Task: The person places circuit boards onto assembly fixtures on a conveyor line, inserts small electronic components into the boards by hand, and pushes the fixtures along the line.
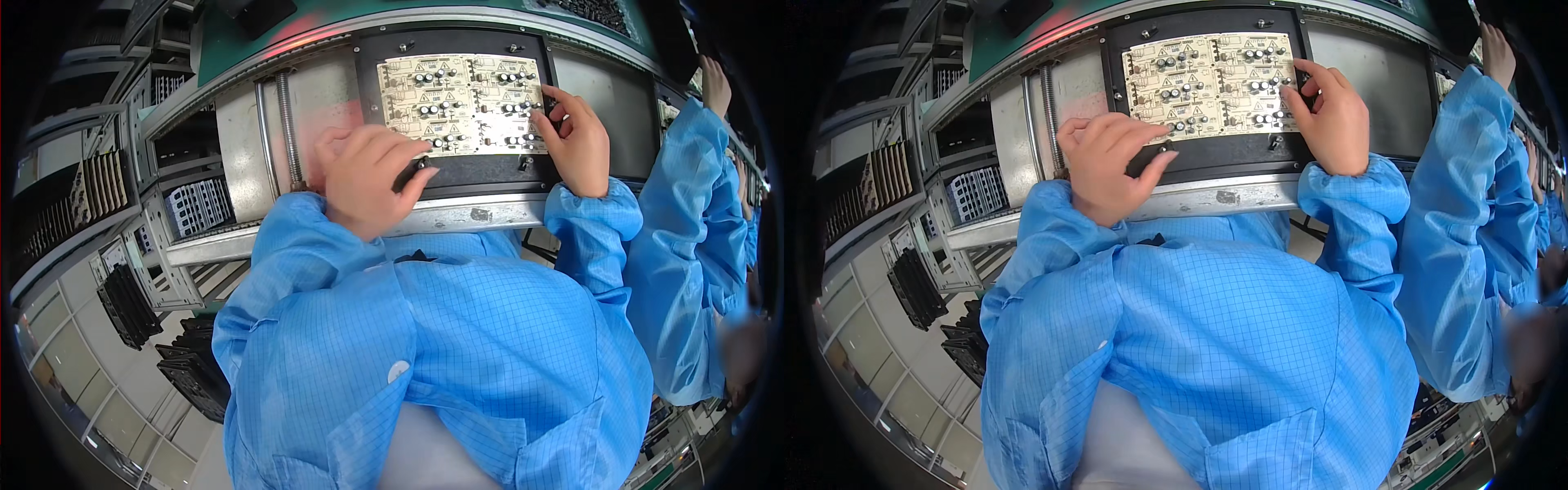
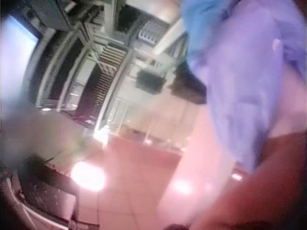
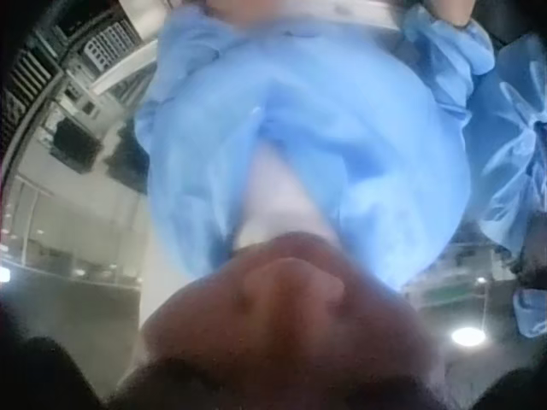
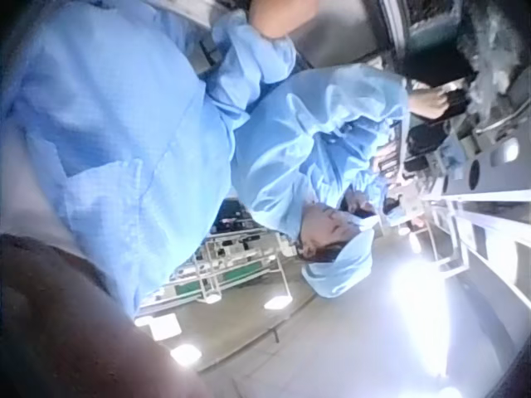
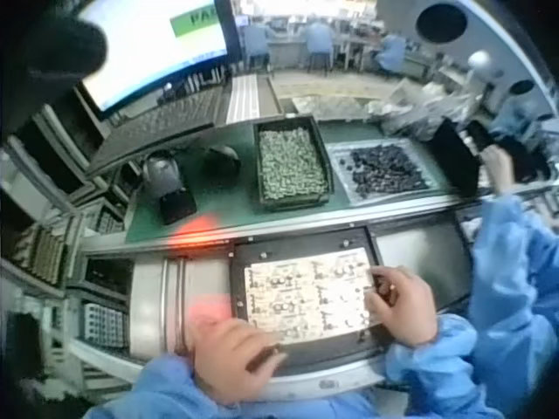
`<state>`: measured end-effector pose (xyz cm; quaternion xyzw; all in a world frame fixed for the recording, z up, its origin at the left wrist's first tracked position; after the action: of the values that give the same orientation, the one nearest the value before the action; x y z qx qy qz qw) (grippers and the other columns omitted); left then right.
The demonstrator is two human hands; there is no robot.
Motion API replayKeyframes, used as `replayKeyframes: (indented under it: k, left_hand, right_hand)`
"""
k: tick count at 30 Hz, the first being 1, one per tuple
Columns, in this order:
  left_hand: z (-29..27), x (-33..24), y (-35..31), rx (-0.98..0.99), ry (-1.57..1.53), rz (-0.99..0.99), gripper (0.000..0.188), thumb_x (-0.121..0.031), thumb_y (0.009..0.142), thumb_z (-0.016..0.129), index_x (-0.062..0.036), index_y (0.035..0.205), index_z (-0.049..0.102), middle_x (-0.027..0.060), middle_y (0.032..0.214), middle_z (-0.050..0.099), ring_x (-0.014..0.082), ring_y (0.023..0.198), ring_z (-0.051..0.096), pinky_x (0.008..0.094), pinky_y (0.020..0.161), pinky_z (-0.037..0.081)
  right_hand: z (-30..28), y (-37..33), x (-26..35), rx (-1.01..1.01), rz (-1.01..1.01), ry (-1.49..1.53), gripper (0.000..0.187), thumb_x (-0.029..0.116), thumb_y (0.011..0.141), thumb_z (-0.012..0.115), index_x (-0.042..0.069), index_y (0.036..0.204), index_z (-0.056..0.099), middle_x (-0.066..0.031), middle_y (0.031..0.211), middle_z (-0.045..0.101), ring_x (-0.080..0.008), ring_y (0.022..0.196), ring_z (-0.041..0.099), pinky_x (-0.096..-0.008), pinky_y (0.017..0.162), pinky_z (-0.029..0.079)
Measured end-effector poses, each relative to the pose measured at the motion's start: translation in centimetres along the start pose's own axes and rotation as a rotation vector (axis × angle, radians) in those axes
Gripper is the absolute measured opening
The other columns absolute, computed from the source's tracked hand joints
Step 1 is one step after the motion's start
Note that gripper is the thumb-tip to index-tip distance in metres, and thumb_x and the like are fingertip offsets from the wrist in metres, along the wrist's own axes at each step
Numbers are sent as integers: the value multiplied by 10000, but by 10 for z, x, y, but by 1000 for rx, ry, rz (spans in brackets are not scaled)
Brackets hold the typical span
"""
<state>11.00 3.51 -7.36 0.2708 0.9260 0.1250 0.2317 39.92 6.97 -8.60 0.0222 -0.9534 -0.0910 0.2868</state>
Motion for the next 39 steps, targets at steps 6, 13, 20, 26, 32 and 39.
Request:
replayKeyframes:
  k: [6, 13, 20, 26, 32, 39]
  left_hand:
    - [-11, 61, 45, -212, 174, -135, 218, -219, 840, 793, -220, 1056, 767, -72, 1022, 715, 167, 1113, 616, 483, 1043, 299]
    - [8, 73, 72, -89, 250, -35, 140, -214, 877, 764, -208, 1016, 780, -66, 1018, 715, 158, 1135, 605, 500, 1079, 284]
    - [9, 70, 75, -93, 278, 47, 129, -199, 880, 774, -194, 1008, 769, -63, 1013, 720, 161, 1100, 635, 510, 1098, 305]
    - [-10, 62, 64, -59, -244, -289, 151, -112, 885, 791, -127, 1025, 736, 19, 1054, 737, 203, 1049, 701, 446, 981, 538]
    - [-34, 42, 46, -196, -935, -488, 304, 8, 847, 790, -25, 1128, 681, 132, 1070, 741, 302, 1033, 737, 399, 919, 592]
    - [-75, 17, 20, -339, -466, 503, 442, 148, 851, 641, 14, 1257, 526, 207, 1003, 718, 392, 1022, 768, 527, 1206, 379]
  right_hand:
    - [0, 7, 3, -6, -41, -70, 263, 155, 884, 802, 114, 1141, 763, -48, 796, 572, -171, 624, 522, -317, 592, 475]
    - [-1, 7, 3, 11, -47, -55, 199, 119, 867, 812, 102, 1062, 778, -56, 813, 592, -169, 641, 549, -309, 601, 488]
    - [-5, 3, 6, -128, -146, 24, 185, 40, 889, 795, 90, 1067, 774, -44, 989, 702, -138, 728, 607, -275, 664, 523]
    - [-2, -10, -25, -80, 95, 612, 343, -3, 911, 763, 31, 1244, 689, -69, 1155, 713, -118, 842, 670, -266, 747, 550]
    - [-2, -28, -74, 110, 168, 773, 466, -92, 947, 673, -67, 1398, 558, -135, 1166, 708, -153, 1064, 687, -280, 910, 549]
    - [-60, -33, -18, -259, -434, 415, 288, 37, 897, 764, -56, 1151, 666, -270, 1211, 697, -369, 1139, 692, -452, 1026, 552]
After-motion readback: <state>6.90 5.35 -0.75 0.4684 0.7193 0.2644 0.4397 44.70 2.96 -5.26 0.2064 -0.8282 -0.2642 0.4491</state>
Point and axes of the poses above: each hand's wrist, its own y-axis towards the middle knuckle, its own z-axis out of the palm, x = y × z, the point moved 5 cm from there along y, towards the middle knuckle
